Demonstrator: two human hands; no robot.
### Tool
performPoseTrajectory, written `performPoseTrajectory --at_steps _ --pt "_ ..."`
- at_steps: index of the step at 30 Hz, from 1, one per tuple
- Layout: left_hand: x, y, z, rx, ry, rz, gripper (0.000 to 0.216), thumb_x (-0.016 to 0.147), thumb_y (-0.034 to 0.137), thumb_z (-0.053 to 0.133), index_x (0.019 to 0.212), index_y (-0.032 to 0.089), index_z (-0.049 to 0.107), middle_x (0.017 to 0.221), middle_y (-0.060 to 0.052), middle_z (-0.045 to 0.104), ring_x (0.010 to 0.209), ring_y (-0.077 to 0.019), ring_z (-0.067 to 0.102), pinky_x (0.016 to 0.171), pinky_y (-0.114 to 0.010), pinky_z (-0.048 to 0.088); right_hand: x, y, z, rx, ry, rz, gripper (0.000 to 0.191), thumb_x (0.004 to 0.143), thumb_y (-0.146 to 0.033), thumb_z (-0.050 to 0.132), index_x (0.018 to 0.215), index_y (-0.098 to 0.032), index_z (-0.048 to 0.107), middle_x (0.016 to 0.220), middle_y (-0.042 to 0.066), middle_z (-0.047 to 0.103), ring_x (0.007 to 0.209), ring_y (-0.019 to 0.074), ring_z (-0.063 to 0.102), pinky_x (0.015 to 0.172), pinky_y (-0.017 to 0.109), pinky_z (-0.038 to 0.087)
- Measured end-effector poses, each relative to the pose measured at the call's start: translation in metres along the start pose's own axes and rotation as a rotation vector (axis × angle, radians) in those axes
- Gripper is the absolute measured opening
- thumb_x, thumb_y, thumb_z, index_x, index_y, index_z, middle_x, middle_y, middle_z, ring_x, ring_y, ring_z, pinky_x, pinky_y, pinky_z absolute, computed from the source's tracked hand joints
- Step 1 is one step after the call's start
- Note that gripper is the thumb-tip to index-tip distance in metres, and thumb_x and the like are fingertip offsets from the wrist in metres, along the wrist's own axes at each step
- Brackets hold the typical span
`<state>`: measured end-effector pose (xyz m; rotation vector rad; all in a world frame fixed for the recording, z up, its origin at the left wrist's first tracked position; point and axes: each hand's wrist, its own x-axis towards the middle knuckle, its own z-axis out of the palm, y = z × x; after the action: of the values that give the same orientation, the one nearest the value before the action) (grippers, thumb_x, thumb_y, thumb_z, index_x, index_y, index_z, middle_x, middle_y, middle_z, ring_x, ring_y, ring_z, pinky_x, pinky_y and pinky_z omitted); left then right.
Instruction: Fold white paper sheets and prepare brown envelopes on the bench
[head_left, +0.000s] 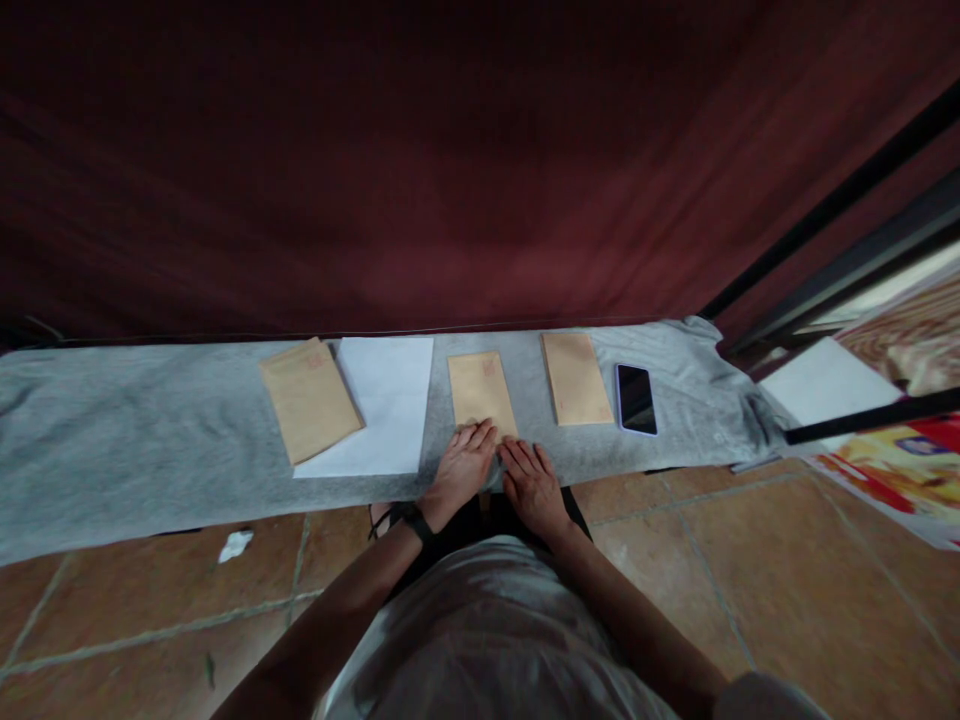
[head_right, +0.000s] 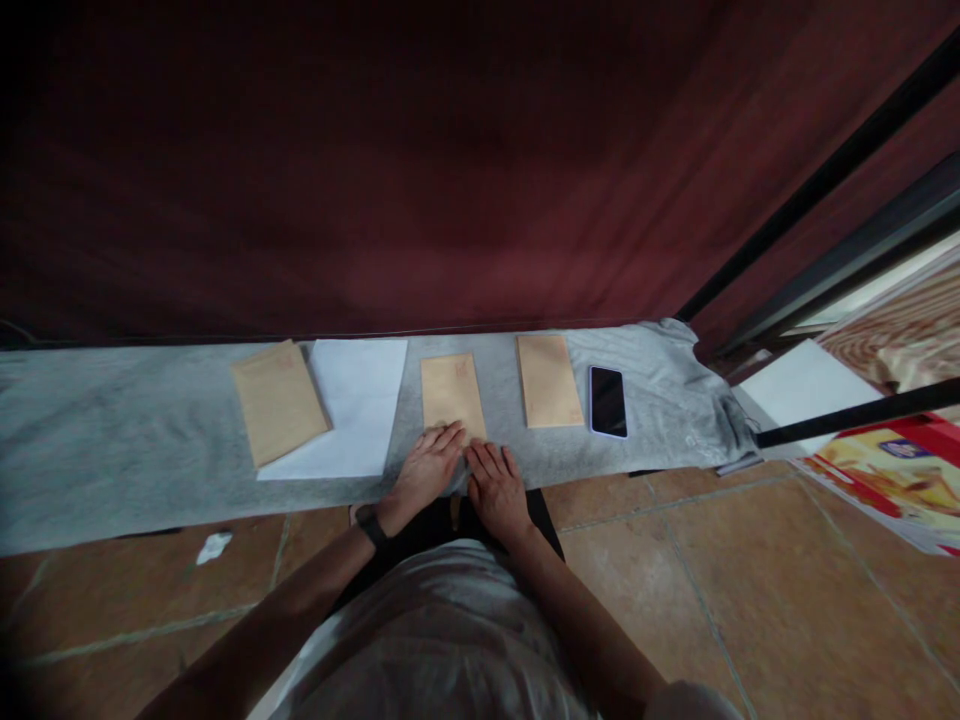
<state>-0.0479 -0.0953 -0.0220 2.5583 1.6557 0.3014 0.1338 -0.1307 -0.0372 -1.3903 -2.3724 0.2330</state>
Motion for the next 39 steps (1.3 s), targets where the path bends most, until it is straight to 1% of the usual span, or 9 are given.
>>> performPoseTrajectory --at_steps 5,9,14,20,26,29,34,39 --pt "0.009 0.002 0.008 -0.03 0.027 -0.132 0.051 0.104 0.032 0.034 0.151 0.016 0.045 0.16 -0.008 0.041 0.15 -0.0273 0.033 0.123 -0.047 0.027 0.0 -0.001 -0.001 0.006 -0.018 0.005 0.054 0.099 -0.019 0.046 0.152 -0.02 0.044 0.155 0.006 0.049 0.144 0.0236 0.042 0.124 0.048 0.024" --pt "0.017 -0.002 0.013 -0.02 -0.004 -0.153 0.053 0.104 0.034 0.032 0.155 0.018 0.039 0.164 -0.006 0.033 0.153 -0.0291 0.025 0.125 -0.052 0.021 0.0 0.0 0.0 0.008 -0.008 0.006 0.053 0.099 -0.019 0.046 0.152 -0.02 0.044 0.155 0.006 0.049 0.145 0.0234 0.041 0.125 0.047 0.023" --pt "0.032 -0.014 0.014 -0.003 0.005 -0.13 0.058 0.103 0.04 0.036 0.156 0.017 0.036 0.164 -0.011 0.032 0.154 -0.0296 0.022 0.125 -0.053 0.018 0.0 0.0 0.001 0.008 -0.004 0.007 0.052 0.099 -0.02 0.047 0.151 -0.021 0.045 0.154 0.006 0.051 0.145 0.0228 0.041 0.124 0.047 0.025" --pt "0.057 -0.023 0.015 0.01 -0.014 -0.145 0.062 0.102 0.044 0.038 0.156 0.015 0.035 0.164 -0.014 0.031 0.154 -0.0305 0.021 0.124 -0.055 0.017 -0.001 0.001 0.003 0.01 0.008 0.003 0.052 0.099 -0.022 0.049 0.151 -0.022 0.045 0.152 0.007 0.052 0.144 0.0227 0.042 0.123 0.047 0.026" --pt "0.082 -0.034 0.019 0.016 -0.018 -0.137 0.062 0.102 0.047 0.036 0.157 0.018 0.035 0.165 -0.012 0.029 0.155 -0.0308 0.02 0.124 -0.057 0.014 0.0 0.001 0.005 0.009 0.007 0.013 0.049 0.1 -0.022 0.047 0.15 -0.024 0.046 0.154 0.005 0.051 0.144 0.0216 0.041 0.123 0.047 0.024" --pt "0.095 -0.039 0.02 0.011 -0.021 -0.144 0.062 0.103 0.048 0.034 0.157 0.017 0.035 0.166 -0.012 0.029 0.155 -0.0316 0.019 0.124 -0.059 0.012 0.0 0.001 0.005 0.007 0.007 0.012 0.051 0.101 -0.022 0.047 0.151 -0.023 0.045 0.154 0.005 0.05 0.144 0.0219 0.041 0.123 0.047 0.024" --pt "0.117 -0.045 0.02 -0.019 -0.036 -0.167 0.062 0.102 0.045 0.034 0.158 0.017 0.032 0.165 -0.012 0.031 0.155 -0.0316 0.019 0.123 -0.062 0.012 0.0 0.001 0.004 -0.01 0.014 0.003 0.054 0.099 -0.022 0.05 0.153 -0.024 0.043 0.154 0.006 0.05 0.144 0.0225 0.042 0.123 0.047 0.026" --pt "0.133 -0.046 0.017 -0.039 -0.047 -0.198 0.062 0.102 0.043 0.032 0.159 0.018 0.03 0.164 -0.011 0.031 0.155 -0.0308 0.018 0.123 -0.063 0.011 0.0 0.0 0.005 -0.016 0.023 0.004 0.054 0.1 -0.022 0.049 0.153 -0.024 0.043 0.155 0.006 0.048 0.144 0.0224 0.042 0.123 0.048 0.026"
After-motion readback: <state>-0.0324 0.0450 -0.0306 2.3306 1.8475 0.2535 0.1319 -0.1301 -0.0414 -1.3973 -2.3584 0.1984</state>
